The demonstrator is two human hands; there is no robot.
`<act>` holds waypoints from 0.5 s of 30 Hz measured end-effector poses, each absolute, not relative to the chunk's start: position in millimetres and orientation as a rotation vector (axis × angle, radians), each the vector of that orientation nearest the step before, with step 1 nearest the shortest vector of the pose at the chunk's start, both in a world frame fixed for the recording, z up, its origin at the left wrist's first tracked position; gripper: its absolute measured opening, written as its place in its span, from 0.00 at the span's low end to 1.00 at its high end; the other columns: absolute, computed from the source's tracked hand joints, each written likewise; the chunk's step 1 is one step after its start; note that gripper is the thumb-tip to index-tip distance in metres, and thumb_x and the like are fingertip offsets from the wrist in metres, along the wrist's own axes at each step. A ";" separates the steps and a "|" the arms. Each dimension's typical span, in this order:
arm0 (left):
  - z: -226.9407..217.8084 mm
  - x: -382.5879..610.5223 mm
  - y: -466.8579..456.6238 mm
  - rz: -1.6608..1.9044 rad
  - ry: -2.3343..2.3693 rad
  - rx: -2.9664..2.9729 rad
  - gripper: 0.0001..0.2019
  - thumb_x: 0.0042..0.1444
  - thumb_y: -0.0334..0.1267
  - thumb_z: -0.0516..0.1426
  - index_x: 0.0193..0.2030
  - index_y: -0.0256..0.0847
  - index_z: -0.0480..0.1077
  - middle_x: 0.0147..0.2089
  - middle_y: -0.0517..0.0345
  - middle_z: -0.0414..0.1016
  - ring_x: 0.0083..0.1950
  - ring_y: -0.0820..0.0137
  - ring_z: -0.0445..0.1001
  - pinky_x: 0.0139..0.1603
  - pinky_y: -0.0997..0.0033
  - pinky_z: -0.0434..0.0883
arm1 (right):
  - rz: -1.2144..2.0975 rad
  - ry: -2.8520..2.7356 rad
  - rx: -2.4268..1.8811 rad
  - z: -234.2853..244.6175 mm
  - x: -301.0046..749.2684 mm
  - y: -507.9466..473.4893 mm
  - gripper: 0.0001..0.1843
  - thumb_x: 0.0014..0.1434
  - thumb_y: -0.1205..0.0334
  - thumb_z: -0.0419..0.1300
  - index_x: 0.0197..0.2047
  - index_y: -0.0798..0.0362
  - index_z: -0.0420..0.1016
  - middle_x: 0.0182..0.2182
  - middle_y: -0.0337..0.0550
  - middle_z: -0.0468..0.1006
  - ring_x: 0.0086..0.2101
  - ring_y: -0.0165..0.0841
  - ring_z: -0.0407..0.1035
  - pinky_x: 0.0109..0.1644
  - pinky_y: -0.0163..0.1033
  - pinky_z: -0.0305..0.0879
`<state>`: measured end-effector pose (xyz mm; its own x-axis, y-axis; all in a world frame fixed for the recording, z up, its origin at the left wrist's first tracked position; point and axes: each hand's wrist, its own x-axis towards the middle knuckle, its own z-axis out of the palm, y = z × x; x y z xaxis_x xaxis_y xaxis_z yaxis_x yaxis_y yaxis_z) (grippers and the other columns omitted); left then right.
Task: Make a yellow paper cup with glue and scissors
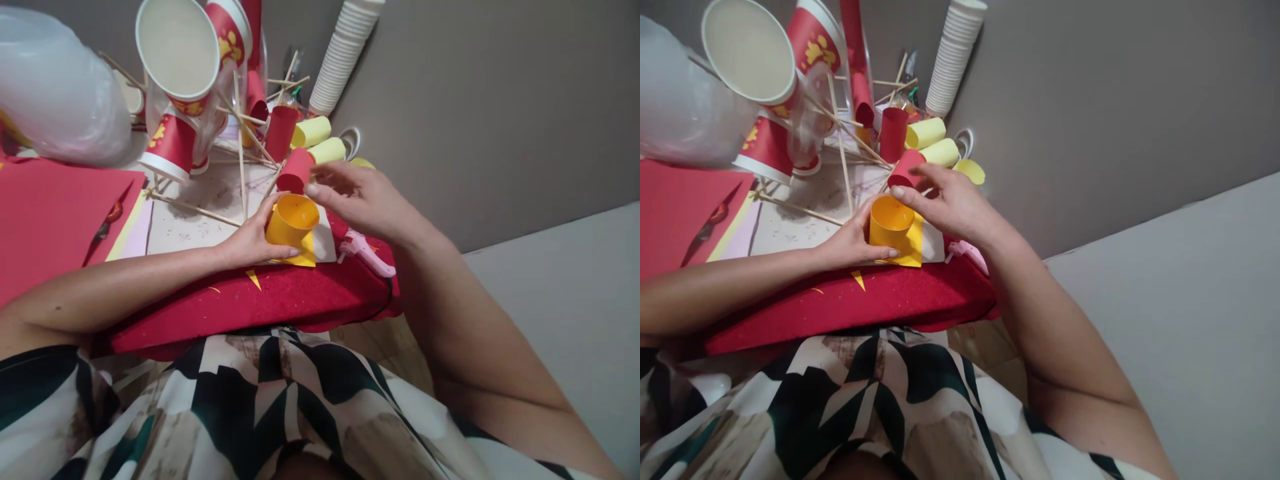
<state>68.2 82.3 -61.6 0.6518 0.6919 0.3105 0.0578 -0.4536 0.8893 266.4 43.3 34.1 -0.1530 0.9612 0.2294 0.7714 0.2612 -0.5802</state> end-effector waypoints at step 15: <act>-52.8 47.5 101.3 0.467 0.519 1.805 0.52 0.37 0.27 0.56 0.74 0.45 0.46 0.59 0.45 0.72 0.53 0.58 0.77 0.48 0.63 0.76 | -0.011 -2.420 -1.457 0.4 226.9 32.5 0.36 0.69 0.40 0.49 0.69 0.56 0.65 0.63 0.58 0.72 0.60 0.50 0.69 0.62 0.56 0.67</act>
